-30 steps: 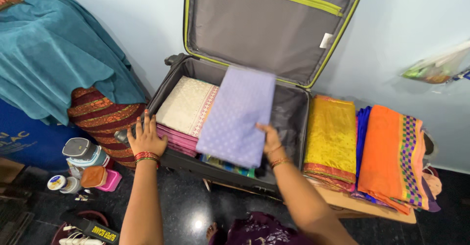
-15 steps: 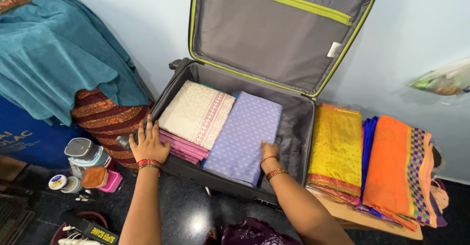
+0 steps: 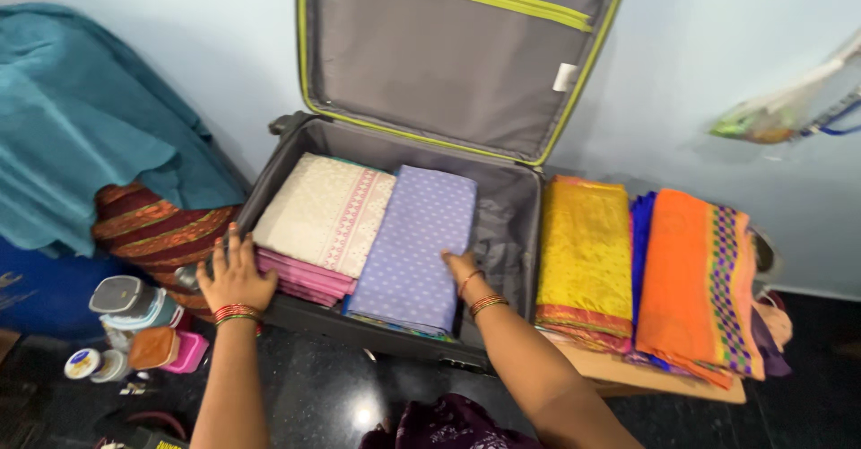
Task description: The person packs garments into a suitcase by taking folded cloths from a stack and placing them into the suitcase one at a time.
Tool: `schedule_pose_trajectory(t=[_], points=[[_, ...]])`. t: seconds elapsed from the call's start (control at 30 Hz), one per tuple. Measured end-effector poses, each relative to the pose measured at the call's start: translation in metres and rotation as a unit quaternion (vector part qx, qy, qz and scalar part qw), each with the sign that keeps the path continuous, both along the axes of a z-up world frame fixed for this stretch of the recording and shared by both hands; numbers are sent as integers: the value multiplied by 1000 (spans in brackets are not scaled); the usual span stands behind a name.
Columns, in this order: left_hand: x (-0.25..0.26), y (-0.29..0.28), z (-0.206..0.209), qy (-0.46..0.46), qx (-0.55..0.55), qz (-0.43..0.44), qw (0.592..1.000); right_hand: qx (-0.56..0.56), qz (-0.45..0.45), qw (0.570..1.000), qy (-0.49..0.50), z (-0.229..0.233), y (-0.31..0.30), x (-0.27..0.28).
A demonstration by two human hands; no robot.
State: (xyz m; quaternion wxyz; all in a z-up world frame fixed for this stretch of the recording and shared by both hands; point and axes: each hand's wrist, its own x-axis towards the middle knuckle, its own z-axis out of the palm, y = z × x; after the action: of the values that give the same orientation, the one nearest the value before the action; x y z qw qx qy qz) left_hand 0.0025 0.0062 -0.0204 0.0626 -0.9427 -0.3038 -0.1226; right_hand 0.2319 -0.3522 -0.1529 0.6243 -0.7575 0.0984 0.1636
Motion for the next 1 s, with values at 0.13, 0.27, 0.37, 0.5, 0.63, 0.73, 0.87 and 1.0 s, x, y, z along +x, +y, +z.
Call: schedule_pose_trajectory(t=[0.13, 0.27, 0.37, 0.5, 0.63, 0.73, 0.87, 1.0], points=[[2, 8, -5, 22, 7, 1, 1000, -297, 144, 944, -18, 23, 4, -25], [2, 18, -12, 17, 2, -9, 1000, -240, 74, 928, -275, 71, -12, -57], [1, 22, -18, 3, -1, -13, 1000, -231, -32, 812, -536, 117, -65, -47], [3, 26, -24, -5, -2, -8, 1000, -315, -125, 791, -510, 122, -177, 6], [3, 26, -24, -9, -14, -7, 1000, -501, -93, 839, -190, 75, -277, 30], [3, 26, -23, -18, -13, -7, 1000, -463, -124, 877, -42, 43, -300, 16], [4, 29, -28, -22, -11, -5, 1000, -461, -140, 876, -35, 32, -289, 13], [4, 32, -34, -30, -5, -7, 1000, -487, -93, 868, 0, 34, -286, 14]])
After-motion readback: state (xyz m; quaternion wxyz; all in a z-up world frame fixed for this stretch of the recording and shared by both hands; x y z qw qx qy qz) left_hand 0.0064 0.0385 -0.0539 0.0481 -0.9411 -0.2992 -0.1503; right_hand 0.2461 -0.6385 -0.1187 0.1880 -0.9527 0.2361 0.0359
